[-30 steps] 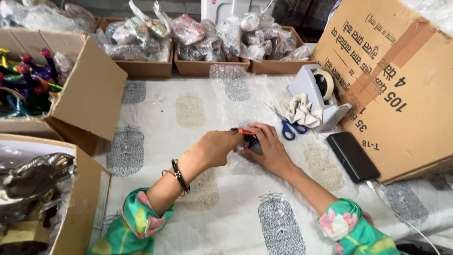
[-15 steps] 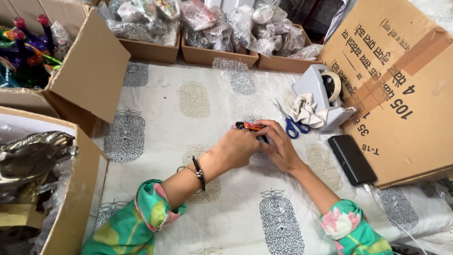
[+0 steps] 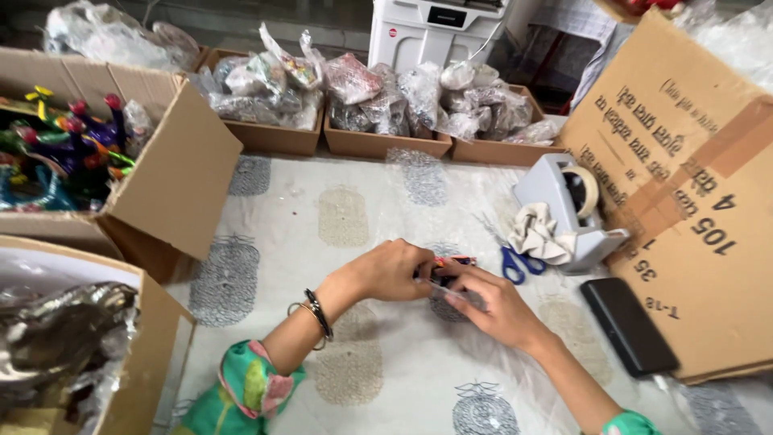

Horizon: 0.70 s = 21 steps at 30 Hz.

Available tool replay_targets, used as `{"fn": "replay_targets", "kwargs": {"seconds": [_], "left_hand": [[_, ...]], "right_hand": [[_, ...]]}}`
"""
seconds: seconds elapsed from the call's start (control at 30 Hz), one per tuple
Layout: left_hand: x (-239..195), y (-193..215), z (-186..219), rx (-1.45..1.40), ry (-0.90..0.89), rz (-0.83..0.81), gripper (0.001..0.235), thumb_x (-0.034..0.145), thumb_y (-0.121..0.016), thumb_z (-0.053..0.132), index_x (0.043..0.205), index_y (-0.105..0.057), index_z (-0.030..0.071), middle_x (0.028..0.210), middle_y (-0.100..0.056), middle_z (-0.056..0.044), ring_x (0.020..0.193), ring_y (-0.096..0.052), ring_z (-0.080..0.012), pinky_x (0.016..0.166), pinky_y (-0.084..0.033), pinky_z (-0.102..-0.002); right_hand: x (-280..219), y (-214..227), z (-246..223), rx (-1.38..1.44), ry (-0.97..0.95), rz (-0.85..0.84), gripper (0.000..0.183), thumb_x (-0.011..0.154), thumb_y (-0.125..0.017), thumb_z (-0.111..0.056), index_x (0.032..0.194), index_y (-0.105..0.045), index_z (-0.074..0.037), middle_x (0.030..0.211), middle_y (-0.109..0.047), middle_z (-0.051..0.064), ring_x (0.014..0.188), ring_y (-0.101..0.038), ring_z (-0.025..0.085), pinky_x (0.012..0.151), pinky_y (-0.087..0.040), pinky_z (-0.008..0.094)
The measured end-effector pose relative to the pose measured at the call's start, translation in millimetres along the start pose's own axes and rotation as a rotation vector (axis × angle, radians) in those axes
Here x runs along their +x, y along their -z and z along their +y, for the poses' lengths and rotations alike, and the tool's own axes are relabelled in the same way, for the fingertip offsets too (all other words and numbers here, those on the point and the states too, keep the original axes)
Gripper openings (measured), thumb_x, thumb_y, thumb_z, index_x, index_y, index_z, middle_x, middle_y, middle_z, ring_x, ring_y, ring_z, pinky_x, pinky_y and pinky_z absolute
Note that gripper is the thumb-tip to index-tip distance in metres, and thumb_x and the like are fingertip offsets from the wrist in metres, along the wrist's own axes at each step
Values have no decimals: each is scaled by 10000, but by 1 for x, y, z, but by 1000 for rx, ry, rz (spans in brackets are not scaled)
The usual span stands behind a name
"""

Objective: The person wipes a small painted horse figurine with a white cloth, turning it to clean its surfaces. They then take a sheet of bubble wrap, fold it around the figurine, and place the wrapped figurine into a cardboard box alongside other wrapped items.

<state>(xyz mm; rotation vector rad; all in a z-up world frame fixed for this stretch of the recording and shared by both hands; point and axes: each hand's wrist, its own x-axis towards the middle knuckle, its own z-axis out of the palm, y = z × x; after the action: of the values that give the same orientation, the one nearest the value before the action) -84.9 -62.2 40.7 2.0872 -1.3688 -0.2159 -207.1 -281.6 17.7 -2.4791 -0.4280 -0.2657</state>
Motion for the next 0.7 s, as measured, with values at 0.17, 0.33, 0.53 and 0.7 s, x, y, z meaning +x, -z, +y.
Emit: {"fn": "replay_targets", "kwargs": {"seconds": [0.17,0.33,0.53,0.7], "left_hand": [[-1,1,4,34,37,-6,252,756,-740,319,826,-737,77,757,-748,-154,734,-745,-323,734,-585,-397],[1,6,11,45,-23,66,423,698,-836,410,910,-744,57,804,-747,-158,758,-738,-334,720,-572,-412],[19,-17,-26,151,-108,104,296,732,-820,290,951,-801,91,872,-765,-125,809,-741,-314,753,-576,-413],[41,-1,-39,37,-54,-17,249,768,-810,300,913,-806,97,861,-782,-112,803,-754,-284,767,-583,-387]], "right_hand": [[5,1,-7,11,-119,-32,245,936,-666,-265,889,-754,-41,1290,-720,67,1191,-692,258,936,-570,368],[4,-5,13,44,-10,86,220,955,-646,-212,954,-727,-8,1272,-723,80,1231,-682,259,984,-549,361],[14,-1,3,61,-103,94,251,912,-700,-223,1046,-791,-31,1176,-762,53,1054,-750,210,905,-567,326],[43,22,27,280,-237,-109,205,868,-753,-202,937,-801,-14,1068,-793,53,893,-736,142,786,-580,306]]}}
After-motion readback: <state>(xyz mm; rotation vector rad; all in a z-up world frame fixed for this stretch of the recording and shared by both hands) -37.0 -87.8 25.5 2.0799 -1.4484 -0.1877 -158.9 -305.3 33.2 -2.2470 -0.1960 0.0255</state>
